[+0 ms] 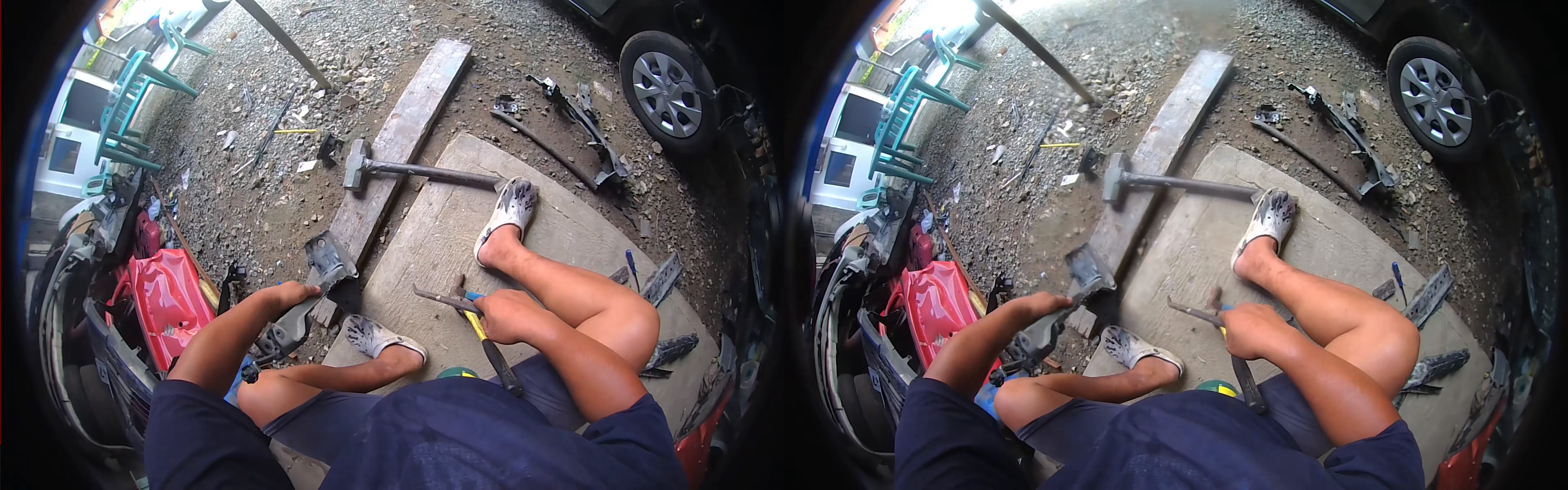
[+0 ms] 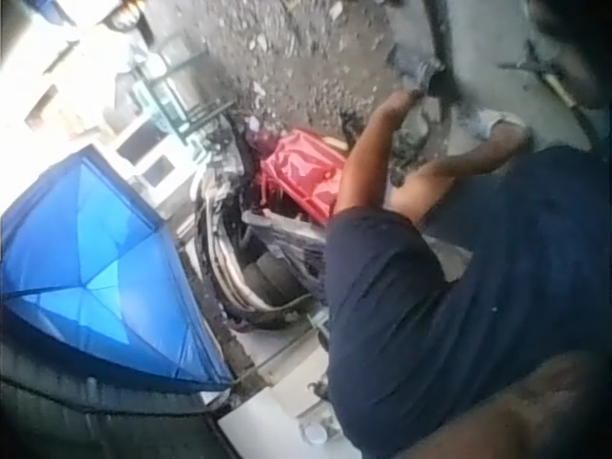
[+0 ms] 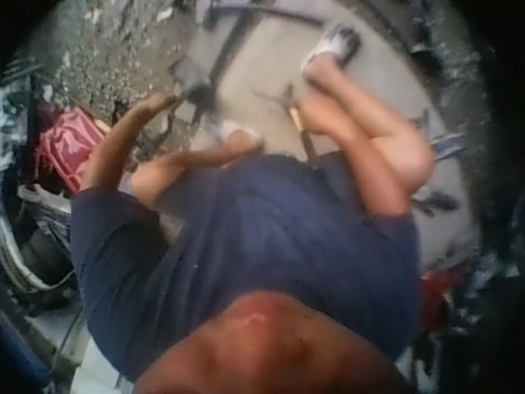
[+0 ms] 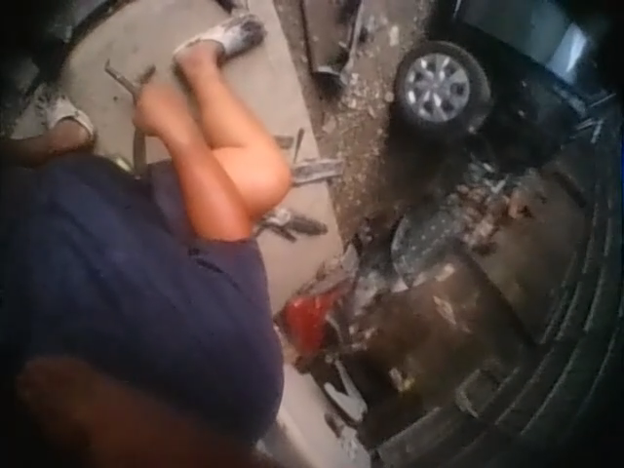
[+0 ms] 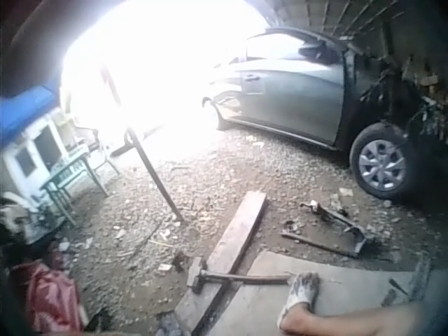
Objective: Repairing and straightening a damaged metal car bracket using a hammer and punch tools.
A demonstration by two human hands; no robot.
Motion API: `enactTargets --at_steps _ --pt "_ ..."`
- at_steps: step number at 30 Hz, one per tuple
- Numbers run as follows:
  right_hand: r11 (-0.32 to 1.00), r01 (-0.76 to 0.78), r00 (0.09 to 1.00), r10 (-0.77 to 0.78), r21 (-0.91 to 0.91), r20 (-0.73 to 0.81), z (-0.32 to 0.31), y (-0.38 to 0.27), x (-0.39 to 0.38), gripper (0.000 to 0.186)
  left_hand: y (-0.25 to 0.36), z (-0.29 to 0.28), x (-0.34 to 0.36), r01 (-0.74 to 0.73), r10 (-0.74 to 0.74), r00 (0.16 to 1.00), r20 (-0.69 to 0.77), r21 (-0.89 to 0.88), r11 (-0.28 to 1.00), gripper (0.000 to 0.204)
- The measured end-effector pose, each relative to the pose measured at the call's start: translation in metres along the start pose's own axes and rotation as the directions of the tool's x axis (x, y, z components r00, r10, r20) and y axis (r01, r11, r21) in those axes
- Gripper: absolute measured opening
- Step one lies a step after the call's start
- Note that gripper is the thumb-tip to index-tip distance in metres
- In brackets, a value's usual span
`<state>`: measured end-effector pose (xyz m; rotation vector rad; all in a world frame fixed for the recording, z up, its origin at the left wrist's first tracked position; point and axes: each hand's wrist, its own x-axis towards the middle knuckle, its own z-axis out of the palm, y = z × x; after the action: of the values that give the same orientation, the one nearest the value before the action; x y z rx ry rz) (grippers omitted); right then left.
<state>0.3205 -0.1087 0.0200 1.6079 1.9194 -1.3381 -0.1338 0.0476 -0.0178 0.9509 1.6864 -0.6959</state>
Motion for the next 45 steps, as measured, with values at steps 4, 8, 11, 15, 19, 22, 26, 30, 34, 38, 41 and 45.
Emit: enactTargets --at_steps 4,8,11,15,19,22,26,30,34,38,41,45 --pt "0.997 -0.071 0.995 0.073 -0.030 0.071 -0.004 0.001 0.002 0.030 0.017 -0.001 -0.006 -0.001 0.004 0.999 0.054 -0.062 0.998 0.051" --pt "0.997 -0.076 0.997 0.077 -0.017 0.023 0.001 0.000 0.003 0.034 0.010 0.023 0.001 -0.006 0.011 0.998 0.055 -0.087 0.996 0.050" --pt "0.999 -0.040 0.999 0.040 -0.008 -0.006 0.007 -0.002 0.004 0.034 -0.014 0.021 0.016 -0.120 0.125 0.990 0.063 -0.081 0.989 0.046" --pt "1.000 -0.010 1.000 0.010 -0.007 -0.027 0.013 -0.007 0.008 0.034 -0.039 0.014 0.026 -0.071 0.113 0.976 0.184 -0.220 0.973 0.045" --pt "0.995 0.001 0.998 0.005 0.096 -0.063 0.010 -0.020 0.010 0.035 -0.038 0.032 0.019 -0.013 0.128 0.957 0.260 -0.403 0.915 0.039" --pt "0.991 0.009 0.995 0.005 0.136 -0.102 -0.004 -0.037 0.015 0.039 -0.032 0.037 0.008 0.088 0.093 0.948 0.305 -0.530 0.844 0.041" --pt "0.988 0.139 0.966 -0.120 0.070 -0.231 -0.043 -0.070 0.039 0.038 -0.042 0.038 -0.001 0.042 0.180 0.945 0.272 -0.649 0.759 0.046" --pt "0.969 0.205 0.964 -0.225 -0.140 -0.140 -0.092 -0.120 0.084 0.030 -0.058 0.016 -0.002 -0.139 0.141 0.989 -0.033 -0.493 0.859 0.068" --pt "0.883 0.438 0.862 -0.466 -0.169 -0.201 -0.132 -0.187 0.126 0.019 -0.055 -0.008 -0.012 -0.428 0.345 0.900 -0.266 -0.386 0.817 0.070" --pt "0.857 0.474 0.791 -0.515 -0.202 -0.330 -0.144 -0.264 0.144 0.034 -0.018 -0.009 -0.027 -0.820 0.716 0.509 -0.478 -0.015 0.572 0.069" --pt "0.821 0.553 0.746 -0.565 -0.144 -0.353 -0.137 -0.288 0.148 0.042 0.008 -0.021 -0.029 -0.797 0.692 0.538 -0.482 -0.023 0.604 0.036" --pt "0.759 0.606 0.788 -0.533 0.238 -0.309 -0.107 -0.222 0.152 0.063 -0.010 -0.053 -0.033 -0.760 0.615 0.595 -0.516 -0.115 0.639 0.034"
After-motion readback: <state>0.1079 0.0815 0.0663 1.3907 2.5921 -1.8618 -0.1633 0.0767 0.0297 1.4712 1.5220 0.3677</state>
